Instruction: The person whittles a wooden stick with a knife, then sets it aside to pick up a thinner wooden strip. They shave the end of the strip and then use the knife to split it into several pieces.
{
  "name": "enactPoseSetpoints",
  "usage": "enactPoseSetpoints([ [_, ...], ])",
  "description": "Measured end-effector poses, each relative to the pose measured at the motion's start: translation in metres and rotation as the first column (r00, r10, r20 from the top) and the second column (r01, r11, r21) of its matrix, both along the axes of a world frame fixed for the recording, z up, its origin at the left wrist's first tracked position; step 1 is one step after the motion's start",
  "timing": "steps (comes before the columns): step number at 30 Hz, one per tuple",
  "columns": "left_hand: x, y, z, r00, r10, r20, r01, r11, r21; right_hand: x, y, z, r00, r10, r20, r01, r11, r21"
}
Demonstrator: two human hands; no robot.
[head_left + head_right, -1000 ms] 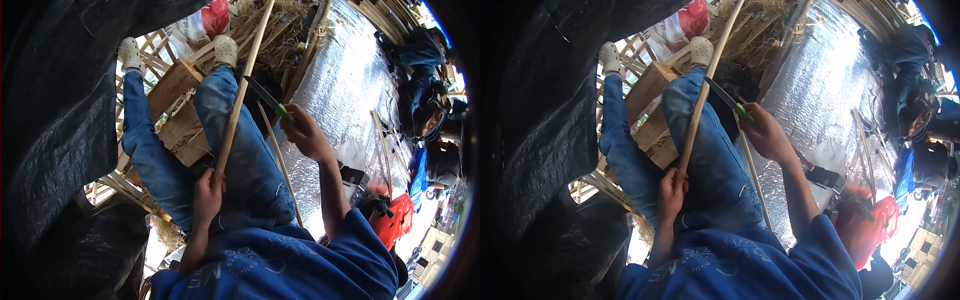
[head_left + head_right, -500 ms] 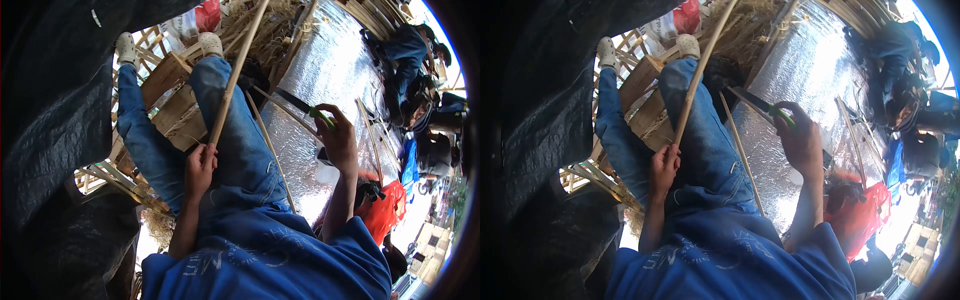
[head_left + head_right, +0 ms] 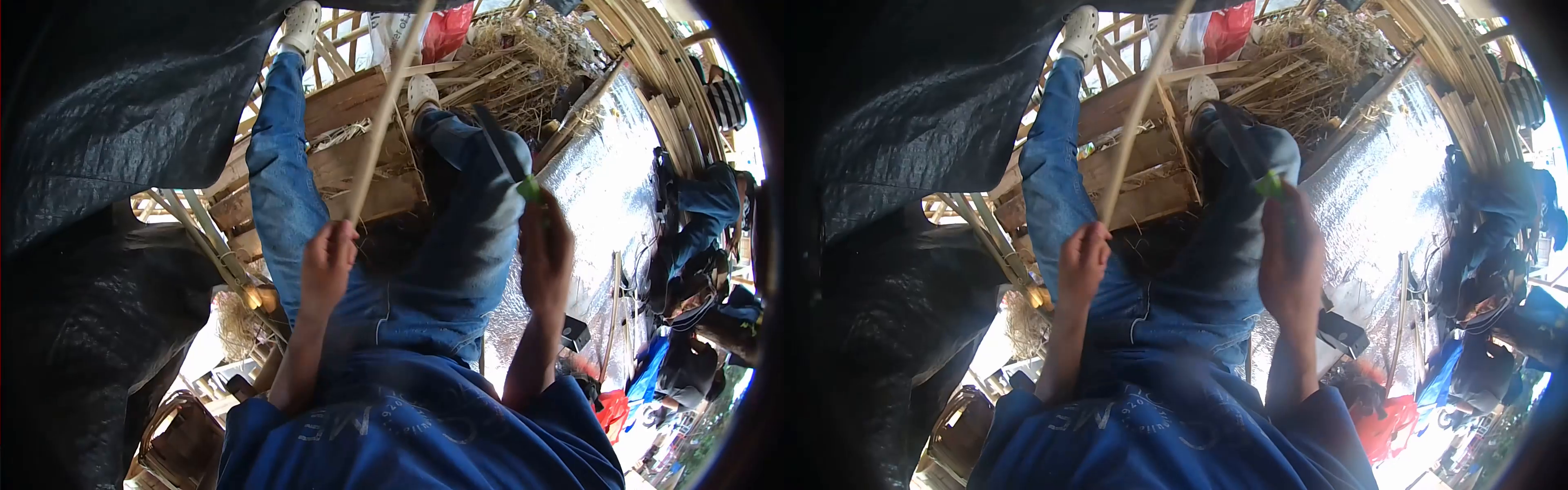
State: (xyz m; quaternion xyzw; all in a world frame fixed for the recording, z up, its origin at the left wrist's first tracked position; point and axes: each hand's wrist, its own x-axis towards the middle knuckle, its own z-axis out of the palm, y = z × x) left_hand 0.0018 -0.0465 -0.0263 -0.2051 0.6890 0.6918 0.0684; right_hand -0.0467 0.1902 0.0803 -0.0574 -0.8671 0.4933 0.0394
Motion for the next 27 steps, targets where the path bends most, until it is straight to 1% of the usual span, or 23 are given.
enactPoseSetpoints([
  [1,-0.004,-0.008,-0.002,0.999,0.038,0.032,-0.039,0.999,0.036,-0.001,-0.005,-0.008,0.991,0.030,0.129,-0.033,0.999,0.024],
  [2,-0.008,-0.011,-0.004,0.995,0.072,0.062,-0.077,0.995,0.069,-0.006,-0.007,-0.036,0.976,0.043,0.215,-0.066,0.993,0.101],
  [3,-0.010,-0.010,-0.006,0.992,0.075,0.100,-0.086,0.990,0.115,-0.008,-0.014,-0.070,0.990,0.124,0.064,-0.132,0.981,0.142],
  [4,-0.012,-0.009,-0.011,0.991,0.074,0.107,-0.086,0.990,0.112,-0.010,-0.023,-0.093,0.976,0.131,0.175,-0.159,0.975,0.156],
  [5,-0.012,-0.007,-0.018,0.989,0.047,0.141,-0.068,0.987,0.144,-0.007,-0.029,-0.125,0.966,0.205,0.156,-0.236,0.949,0.208],
  [6,-0.013,-0.005,-0.023,0.985,0.017,0.173,-0.048,0.983,0.175,-0.008,-0.039,-0.146,0.950,0.150,0.272,-0.214,0.951,0.222],
  [7,-0.013,-0.002,-0.023,0.986,0.008,0.164,-0.038,0.983,0.181,-0.010,-0.049,-0.157,0.917,0.091,0.387,-0.195,0.952,0.236],
  [11,-0.012,-0.001,-0.024,0.981,-0.029,0.190,-0.002,0.987,0.161,-0.020,-0.060,-0.177,0.899,0.083,0.429,-0.181,0.964,0.193],
  [13,-0.014,-0.002,-0.027,0.982,-0.006,0.187,-0.026,0.985,0.168,-0.025,-0.062,-0.189,0.872,0.097,0.480,-0.208,0.961,0.184],
  [14,-0.015,-0.002,-0.028,0.982,-0.014,0.189,-0.018,0.986,0.167,-0.028,-0.062,-0.201,0.872,0.091,0.481,-0.201,0.962,0.183],
  [16,-0.016,-0.002,-0.028,0.979,-0.014,0.204,-0.021,0.986,0.166,-0.030,-0.063,-0.216,0.873,0.156,0.462,-0.267,0.946,0.183],
  [17,-0.016,-0.001,-0.028,0.978,-0.018,0.206,-0.017,0.986,0.164,-0.029,-0.063,-0.222,0.872,0.153,0.465,-0.263,0.948,0.182],
  [19,-0.016,-0.001,-0.028,0.977,-0.019,0.210,-0.016,0.986,0.164,-0.030,-0.068,-0.220,0.890,0.074,0.450,-0.163,0.973,0.163],
  [20,-0.016,-0.001,-0.029,0.977,-0.022,0.212,-0.013,0.987,0.163,-0.028,-0.068,-0.235,0.889,0.071,0.452,-0.160,0.974,0.162],
  [21,-0.016,-0.002,-0.029,0.976,-0.021,0.215,-0.016,0.985,0.170,-0.023,-0.066,-0.263,0.943,0.095,0.318,-0.189,0.941,0.280],
  [22,-0.016,-0.002,-0.030,0.975,-0.021,0.219,-0.019,0.984,0.178,-0.022,-0.066,-0.272,0.974,0.133,0.181,-0.196,0.896,0.398],
  [23,-0.016,-0.003,-0.032,0.975,-0.026,0.219,-0.013,0.984,0.178,-0.023,-0.063,-0.279,0.975,0.127,0.181,-0.191,0.897,0.398],
  [25,-0.016,-0.003,-0.034,0.975,-0.030,0.221,-0.011,0.984,0.180,-0.029,-0.060,-0.272,0.903,0.200,0.380,-0.346,0.864,0.366],
  [26,-0.016,-0.003,-0.033,0.975,-0.029,0.221,-0.012,0.983,0.181,-0.030,-0.060,-0.268,0.902,0.202,0.381,-0.348,0.863,0.367],
  [27,-0.016,-0.003,-0.033,0.974,-0.029,0.225,-0.012,0.984,0.180,-0.032,-0.064,-0.256,0.861,0.295,0.414,-0.499,0.641,0.583],
])
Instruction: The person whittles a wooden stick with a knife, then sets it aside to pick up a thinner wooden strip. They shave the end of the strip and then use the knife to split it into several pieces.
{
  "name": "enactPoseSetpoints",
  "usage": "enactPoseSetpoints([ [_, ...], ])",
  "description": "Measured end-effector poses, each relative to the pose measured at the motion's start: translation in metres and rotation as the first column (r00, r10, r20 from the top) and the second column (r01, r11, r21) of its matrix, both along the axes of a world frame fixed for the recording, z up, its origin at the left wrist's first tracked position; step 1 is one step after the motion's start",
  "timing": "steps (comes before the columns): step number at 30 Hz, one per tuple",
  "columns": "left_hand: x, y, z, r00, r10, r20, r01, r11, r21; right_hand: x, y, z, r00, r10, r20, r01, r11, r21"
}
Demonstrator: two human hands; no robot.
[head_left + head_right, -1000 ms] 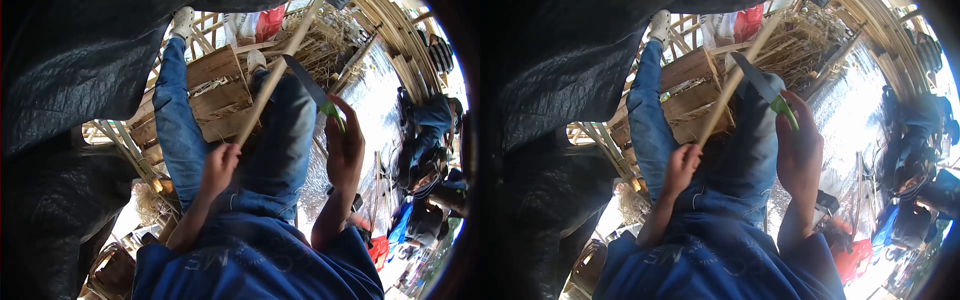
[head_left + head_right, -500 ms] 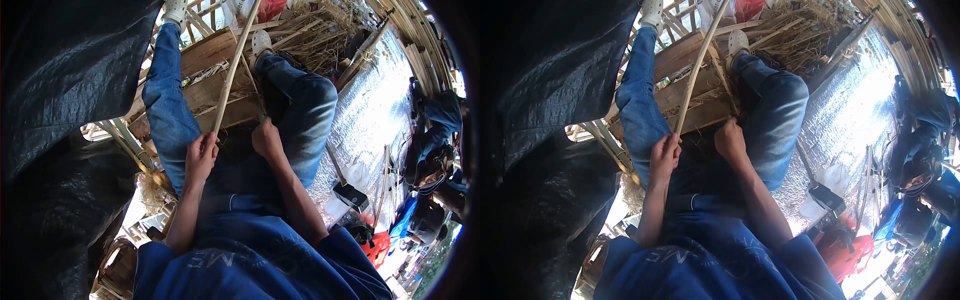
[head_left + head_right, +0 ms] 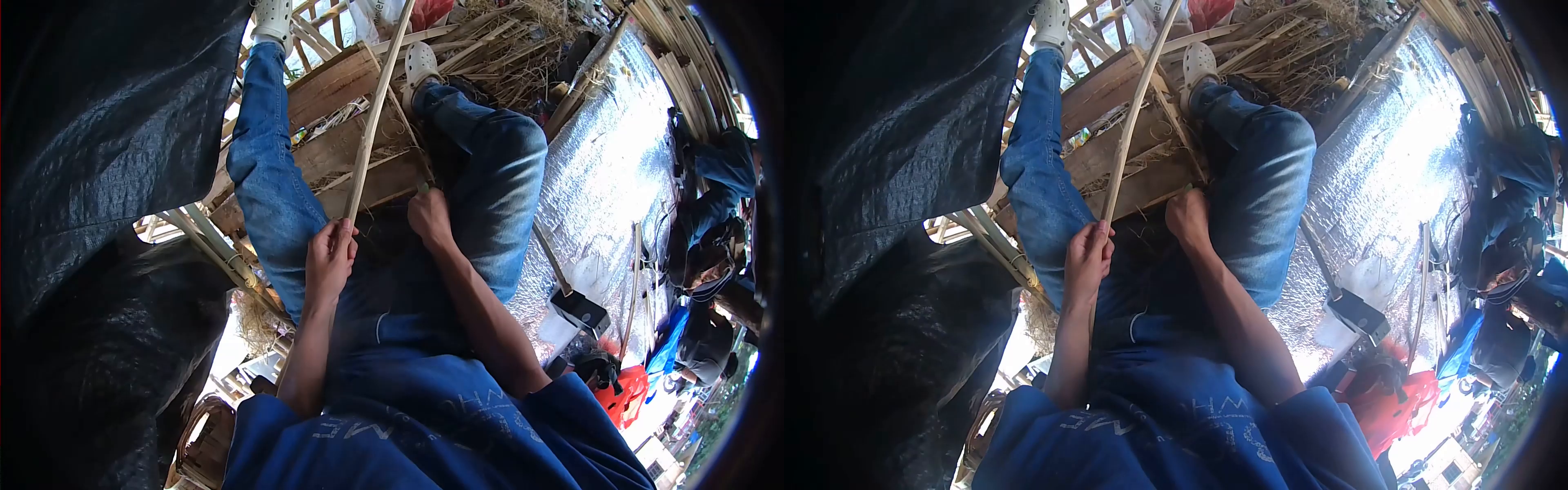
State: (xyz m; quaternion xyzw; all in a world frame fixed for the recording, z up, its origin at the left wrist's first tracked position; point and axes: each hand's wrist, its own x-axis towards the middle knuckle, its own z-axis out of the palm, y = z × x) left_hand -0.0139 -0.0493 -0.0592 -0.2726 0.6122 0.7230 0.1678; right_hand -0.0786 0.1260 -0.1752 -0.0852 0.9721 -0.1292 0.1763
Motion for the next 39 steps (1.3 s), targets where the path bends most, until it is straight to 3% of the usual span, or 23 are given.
enactPoseSetpoints([
  [1,0.000,0.000,0.001,1.000,-0.002,0.002,0.002,1.000,-0.002,-0.002,-0.002,0.009,0.975,0.223,-0.009,-0.213,0.941,0.262],
  [2,-0.001,0.000,0.001,1.000,-0.001,0.000,0.001,1.000,-0.001,-0.002,-0.002,0.004,0.975,0.224,-0.012,-0.213,0.941,0.263],
  [4,0.000,0.001,0.000,1.000,-0.013,0.000,0.013,1.000,-0.026,0.004,-0.001,-0.019,0.848,0.308,-0.430,-0.184,0.934,0.307],
  [5,0.000,0.001,0.000,1.000,-0.017,-0.005,0.017,1.000,-0.025,0.003,0.000,-0.028,0.848,0.305,-0.434,-0.179,0.935,0.308],
  [7,0.000,0.001,-0.001,1.000,-0.012,-0.009,0.012,1.000,-0.029,-0.001,0.001,-0.043,0.987,0.138,-0.078,-0.134,0.990,0.051],
  [8,0.000,0.000,-0.001,1.000,-0.015,-0.019,0.015,1.000,-0.027,0.002,0.001,-0.052,0.987,0.135,-0.087,-0.130,0.990,0.054],
  [9,0.001,-0.001,-0.001,1.000,-0.019,-0.012,0.019,0.999,-0.031,0.009,0.003,-0.068,0.972,-0.234,-0.035,0.211,0.925,-0.317],
  [10,0.001,-0.001,-0.001,1.000,-0.019,-0.004,0.019,0.999,-0.033,0.013,0.006,-0.077,0.839,-0.525,0.143,0.494,0.623,-0.606],
  [14,0.002,0.000,-0.001,1.000,-0.008,-0.018,0.008,1.000,-0.010,0.010,0.027,-0.137,0.805,-0.464,0.370,0.572,0.439,-0.693],
  [16,0.002,0.001,-0.001,1.000,-0.024,-0.019,0.024,0.999,-0.026,0.009,0.046,-0.218,0.990,-0.140,-0.013,0.012,0.176,-0.984],
  [17,0.002,0.001,-0.002,0.999,-0.031,-0.024,0.030,0.999,-0.028,0.008,0.045,-0.210,0.989,-0.146,-0.017,0.009,0.173,-0.985],
  [19,0.002,0.000,-0.003,0.999,-0.036,-0.023,0.035,0.999,-0.032,0.002,0.036,-0.166,0.995,-0.098,0.036,0.068,0.350,-0.934],
  [20,0.002,-0.001,-0.003,0.999,-0.040,-0.034,0.039,0.999,-0.037,0.000,0.028,-0.139,0.972,-0.178,0.155,0.214,0.390,-0.895],
  [21,0.003,-0.001,-0.005,0.999,-0.038,-0.030,0.037,0.999,-0.029,-0.001,0.017,-0.102,0.858,-0.325,0.398,0.498,0.338,-0.799],
  [22,0.003,-0.001,-0.004,0.999,-0.036,-0.028,0.036,0.999,-0.021,-0.006,0.005,-0.060,0.630,-0.455,0.629,0.756,0.176,-0.630],
  [24,0.005,0.000,-0.001,0.998,-0.034,-0.044,0.032,0.999,-0.034,-0.013,0.000,0.007,0.408,-0.465,0.786,0.870,-0.064,-0.489],
  [25,0.006,0.001,-0.001,0.999,-0.023,-0.048,0.020,0.999,-0.044,-0.014,-0.001,0.038,0.373,-0.432,0.821,0.870,-0.144,-0.471],
  [27,0.006,0.002,0.011,0.997,-0.017,-0.074,0.012,0.998,-0.060,-0.005,0.012,0.084,0.470,-0.295,0.832,0.807,-0.238,-0.540],
  [29,0.007,0.007,0.023,0.988,-0.069,-0.139,0.047,0.987,-0.151,0.003,0.037,0.144,0.518,-0.238,0.822,0.798,-0.212,-0.564],
  [31,0.007,0.020,0.036,0.974,-0.127,-0.188,0.094,0.980,-0.174,0.009,0.065,0.183,0.546,-0.454,0.704,0.757,-0.093,-0.647],
  [33,0.004,0.036,0.049,0.943,-0.267,-0.201,0.220,0.948,-0.229,0.011,0.106,0.190,0.742,-0.556,0.376,0.568,0.222,-0.793],
  [35,-0.002,0.053,0.048,0.909,-0.351,-0.224,0.306,0.928,-0.212,0.006,0.130,0.191,0.794,-0.606,0.045,0.421,0.494,-0.761],
  [39,-0.014,0.075,0.044,0.838,-0.503,-0.212,0.386,0.821,-0.420,-0.002,0.144,0.181,0.929,-0.369,0.009,0.317,0.784,-0.533],
])
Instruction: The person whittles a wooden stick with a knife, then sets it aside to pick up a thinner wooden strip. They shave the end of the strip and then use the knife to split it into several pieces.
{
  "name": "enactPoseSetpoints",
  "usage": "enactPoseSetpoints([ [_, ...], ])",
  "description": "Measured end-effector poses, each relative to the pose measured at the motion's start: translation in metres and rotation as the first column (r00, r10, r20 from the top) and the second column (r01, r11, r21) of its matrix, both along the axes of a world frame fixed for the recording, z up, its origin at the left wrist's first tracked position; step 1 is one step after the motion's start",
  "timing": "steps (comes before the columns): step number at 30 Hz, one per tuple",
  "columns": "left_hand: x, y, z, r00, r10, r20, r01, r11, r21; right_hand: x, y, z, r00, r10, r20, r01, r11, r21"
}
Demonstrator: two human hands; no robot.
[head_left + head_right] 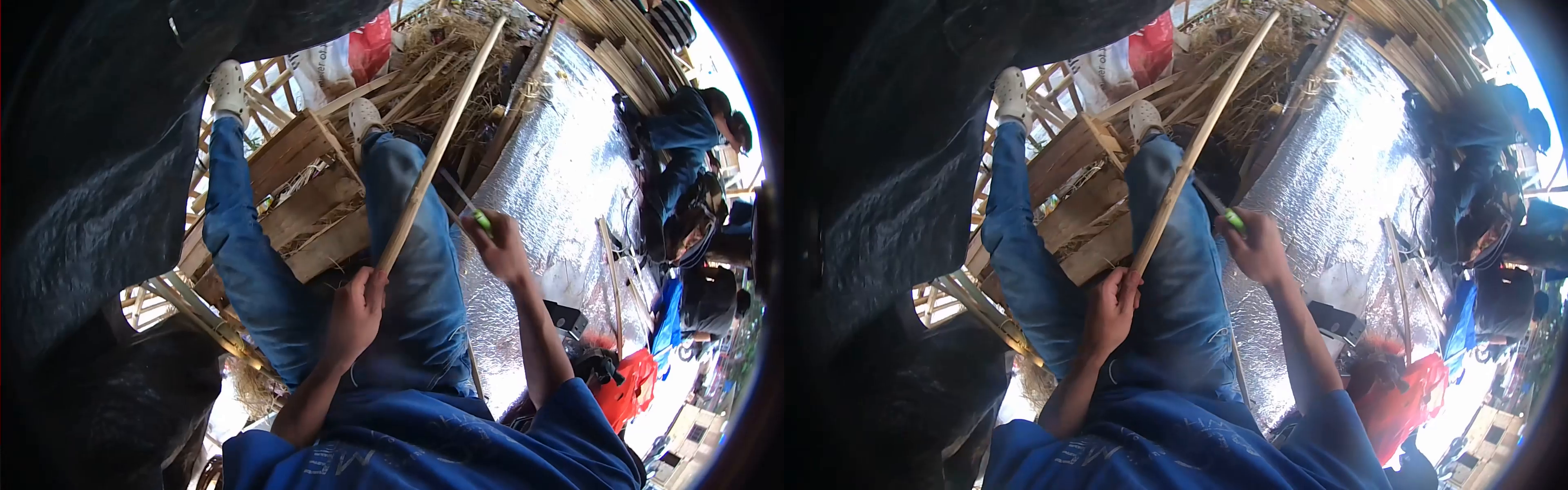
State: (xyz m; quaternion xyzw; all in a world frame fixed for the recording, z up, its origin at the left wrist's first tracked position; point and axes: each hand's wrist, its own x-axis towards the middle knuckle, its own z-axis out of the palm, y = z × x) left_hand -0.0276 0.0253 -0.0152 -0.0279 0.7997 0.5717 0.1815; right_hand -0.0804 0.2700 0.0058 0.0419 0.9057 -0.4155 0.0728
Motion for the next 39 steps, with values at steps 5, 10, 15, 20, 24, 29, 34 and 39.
enactPoseSetpoints([
  [5,0.002,0.001,-0.007,0.995,-0.028,-0.094,0.011,0.983,-0.186,-0.023,-0.015,-0.041,0.959,0.180,-0.219,-0.135,0.969,0.207],
  [10,-0.001,0.005,0.003,0.996,-0.069,-0.063,0.050,0.962,-0.268,-0.045,-0.024,-0.042,0.954,0.300,0.003,-0.278,0.882,0.381],
  [15,-0.003,0.009,0.001,0.993,-0.098,-0.068,0.073,0.949,-0.305,-0.053,-0.017,-0.064,0.956,0.282,-0.076,-0.235,0.899,0.370],
  [20,-0.001,0.014,-0.005,0.994,-0.085,-0.074,0.047,0.909,-0.413,-0.061,-0.018,-0.088,0.889,0.320,-0.327,-0.174,0.898,0.405],
  [24,-0.005,0.017,-0.001,0.995,-0.038,-0.097,-0.003,0.918,-0.396,-0.068,-0.020,-0.087,0.913,0.315,-0.260,-0.184,0.886,0.426],
  [29,-0.001,0.018,0.001,0.994,-0.019,-0.108,-0.025,0.920,-0.391,-0.089,-0.011,-0.080,0.981,0.194,0.011,-0.176,0.867,0.467],
  [34,0.008,0.016,-0.003,0.998,-0.003,-0.065,-0.021,0.929,-0.369,-0.173,0.044,-0.076,0.996,-0.085,0.021,0.060,0.835,0.546],
  [39,0.005,0.012,0.001,0.999,0.026,-0.044,-0.036,0.966,-0.256,-0.204,0.085,-0.067,0.997,-0.038,-0.073,0.075,0.786,0.613],
])
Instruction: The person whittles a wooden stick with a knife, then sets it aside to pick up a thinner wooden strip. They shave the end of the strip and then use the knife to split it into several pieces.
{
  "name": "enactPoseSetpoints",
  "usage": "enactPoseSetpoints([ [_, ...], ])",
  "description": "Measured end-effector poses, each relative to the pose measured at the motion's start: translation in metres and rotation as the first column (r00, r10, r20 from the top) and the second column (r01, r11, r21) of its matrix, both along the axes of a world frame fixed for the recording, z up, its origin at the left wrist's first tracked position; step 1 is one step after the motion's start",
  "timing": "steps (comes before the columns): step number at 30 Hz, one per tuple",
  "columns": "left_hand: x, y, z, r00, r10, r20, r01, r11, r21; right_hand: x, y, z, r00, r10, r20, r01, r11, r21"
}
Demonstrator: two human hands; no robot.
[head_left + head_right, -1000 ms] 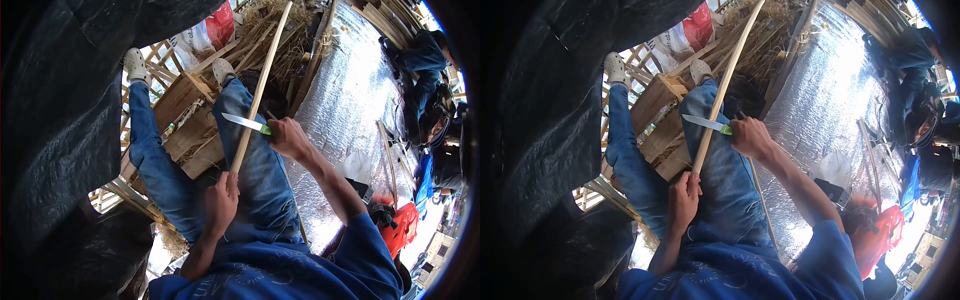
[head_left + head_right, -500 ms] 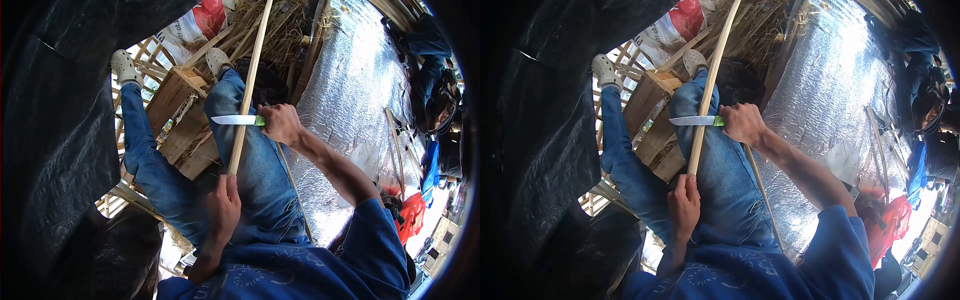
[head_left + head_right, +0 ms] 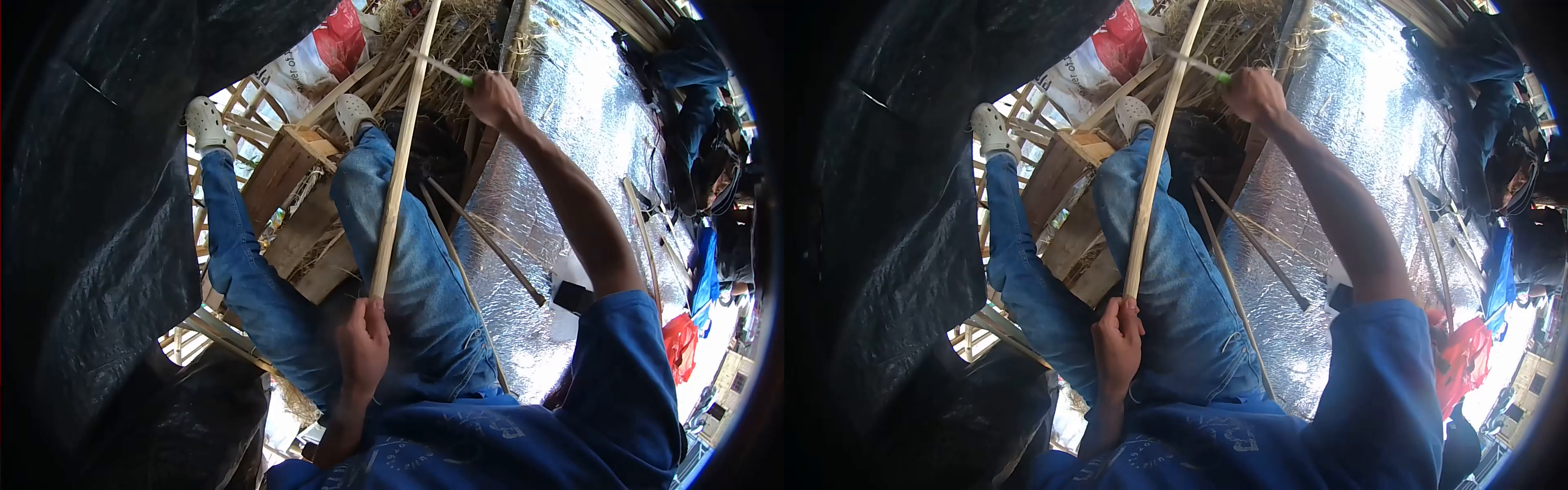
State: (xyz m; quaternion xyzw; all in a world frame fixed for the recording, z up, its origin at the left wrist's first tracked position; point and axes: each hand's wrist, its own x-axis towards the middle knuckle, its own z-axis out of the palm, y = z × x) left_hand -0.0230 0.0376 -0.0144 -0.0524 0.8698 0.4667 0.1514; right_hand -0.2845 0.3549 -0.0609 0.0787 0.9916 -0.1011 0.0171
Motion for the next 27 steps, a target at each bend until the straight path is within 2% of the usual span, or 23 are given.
enactPoseSetpoints([
  [1,-0.002,0.002,0.002,0.999,0.032,0.020,-0.033,0.997,0.066,0.017,-0.012,0.006,0.998,0.029,0.047,-0.026,0.998,-0.049],
  [4,-0.004,0.004,0.006,0.998,0.056,0.027,-0.058,0.997,0.056,0.096,-0.062,0.034,0.963,0.222,0.152,-0.170,0.939,-0.298],
  [5,-0.003,0.006,0.003,0.997,0.065,0.033,-0.067,0.996,0.061,0.117,-0.071,0.025,0.943,0.313,0.110,-0.266,0.912,-0.314],
  [7,0.001,0.006,0.000,0.999,0.033,-0.008,-0.033,0.998,-0.051,0.142,-0.087,0.015,0.890,0.456,-0.021,-0.425,0.812,-0.400],
  [9,0.003,0.007,0.000,0.999,-0.005,-0.040,0.001,0.996,-0.084,0.151,-0.097,0.007,0.844,0.523,-0.115,-0.529,0.778,-0.339],
  [10,0.004,0.008,0.001,0.996,-0.037,-0.078,0.028,0.994,-0.109,0.152,-0.101,0.005,0.846,0.522,-0.111,-0.526,0.779,-0.343],
  [12,0.005,0.007,0.005,0.998,-0.046,-0.044,0.040,0.990,-0.134,0.150,-0.104,0.003,0.865,0.500,-0.033,-0.487,0.822,-0.297],
  [14,0.004,0.008,0.005,0.999,-0.044,-0.012,0.041,0.987,-0.156,0.147,-0.104,0.004,0.857,0.513,-0.051,-0.505,0.815,-0.285],
  [16,0.005,0.008,0.004,0.997,-0.040,-0.065,0.028,0.982,-0.188,0.143,-0.105,0.002,0.847,0.527,-0.064,-0.522,0.805,-0.280],
  [18,0.007,0.007,0.001,0.997,-0.035,-0.071,0.021,0.981,-0.195,0.120,-0.101,-0.004,0.942,0.335,-0.024,-0.332,0.919,-0.214],
  [19,0.009,0.006,0.000,0.996,-0.034,-0.079,0.017,0.979,-0.203,0.092,-0.098,0.021,0.951,0.155,0.267,-0.111,0.979,-0.170],
  [20,0.008,0.006,0.000,0.996,-0.033,-0.079,0.016,0.978,-0.206,0.072,-0.086,0.016,0.963,0.135,0.234,-0.113,0.988,-0.106],
  [21,0.006,0.005,0.001,0.997,-0.027,-0.072,0.012,0.981,-0.192,0.060,-0.079,0.007,0.962,0.223,0.158,-0.221,0.975,-0.030],
  [23,0.005,0.003,0.003,0.998,-0.024,-0.066,0.012,0.984,-0.179,0.048,-0.076,-0.002,0.964,0.236,0.123,-0.228,0.971,-0.077],
  [25,0.001,0.000,0.001,0.999,0.013,-0.043,-0.019,0.989,-0.147,0.040,-0.079,0.006,0.949,0.233,0.211,-0.206,0.969,-0.139],
  [27,-0.001,-0.002,0.001,0.998,0.033,-0.047,-0.038,0.993,-0.110,0.071,-0.094,0.017,0.913,0.331,0.237,-0.287,0.936,-0.204],
])
